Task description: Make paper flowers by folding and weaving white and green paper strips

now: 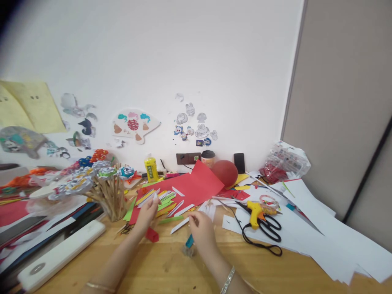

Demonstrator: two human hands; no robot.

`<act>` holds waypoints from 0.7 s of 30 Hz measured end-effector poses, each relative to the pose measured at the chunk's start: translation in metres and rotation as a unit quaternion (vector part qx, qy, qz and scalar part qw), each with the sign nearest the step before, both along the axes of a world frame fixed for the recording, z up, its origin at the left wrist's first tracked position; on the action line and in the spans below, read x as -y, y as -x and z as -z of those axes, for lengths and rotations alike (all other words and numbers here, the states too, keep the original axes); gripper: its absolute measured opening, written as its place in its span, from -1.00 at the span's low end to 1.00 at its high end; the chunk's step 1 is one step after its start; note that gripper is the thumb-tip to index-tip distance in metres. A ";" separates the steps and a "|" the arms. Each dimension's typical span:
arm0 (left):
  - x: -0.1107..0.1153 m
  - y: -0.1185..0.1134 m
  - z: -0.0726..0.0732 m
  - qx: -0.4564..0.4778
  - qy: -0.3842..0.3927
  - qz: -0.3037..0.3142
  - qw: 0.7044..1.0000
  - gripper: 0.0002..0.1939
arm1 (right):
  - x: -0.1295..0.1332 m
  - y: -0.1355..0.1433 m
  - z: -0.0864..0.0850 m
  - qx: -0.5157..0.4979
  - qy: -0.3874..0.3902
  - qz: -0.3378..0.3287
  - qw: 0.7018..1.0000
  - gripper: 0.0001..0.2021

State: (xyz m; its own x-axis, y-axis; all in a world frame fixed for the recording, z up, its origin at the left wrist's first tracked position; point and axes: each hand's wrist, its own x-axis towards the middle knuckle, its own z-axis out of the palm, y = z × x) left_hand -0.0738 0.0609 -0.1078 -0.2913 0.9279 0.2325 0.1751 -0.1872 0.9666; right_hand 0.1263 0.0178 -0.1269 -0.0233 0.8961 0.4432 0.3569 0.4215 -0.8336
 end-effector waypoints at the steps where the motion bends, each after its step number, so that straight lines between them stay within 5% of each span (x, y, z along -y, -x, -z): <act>1: -0.001 0.003 0.002 -0.044 0.009 0.010 0.999 -0.62 | -0.003 -0.004 0.001 0.035 -0.013 0.010 0.999 -0.81; 6: 0.016 -0.014 0.009 -0.243 0.034 0.078 0.966 -0.73 | -0.011 -0.015 0.004 0.168 -0.080 0.045 0.982 -0.79; 10: 0.029 -0.030 0.006 -0.507 0.034 0.151 0.848 -0.77 | -0.010 -0.012 0.002 0.220 -0.114 0.057 0.967 -0.81; 12: 0.031 -0.034 0.004 -0.545 0.039 0.158 0.822 -0.80 | -0.009 -0.011 0.000 0.231 -0.112 0.054 0.965 -0.81; 21: 0.034 -0.036 -0.006 -0.542 0.026 0.170 0.822 -0.83 | -0.006 -0.006 0.003 0.296 -0.104 -0.021 0.949 -0.81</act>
State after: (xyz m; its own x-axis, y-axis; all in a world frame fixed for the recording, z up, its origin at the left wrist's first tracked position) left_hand -0.0376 0.0266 -0.1020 0.3398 0.9298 0.1414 0.8854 -0.3670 0.2853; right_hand 0.1326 0.0238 -0.1301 -0.3571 0.7835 0.5085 0.7160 0.5792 -0.3897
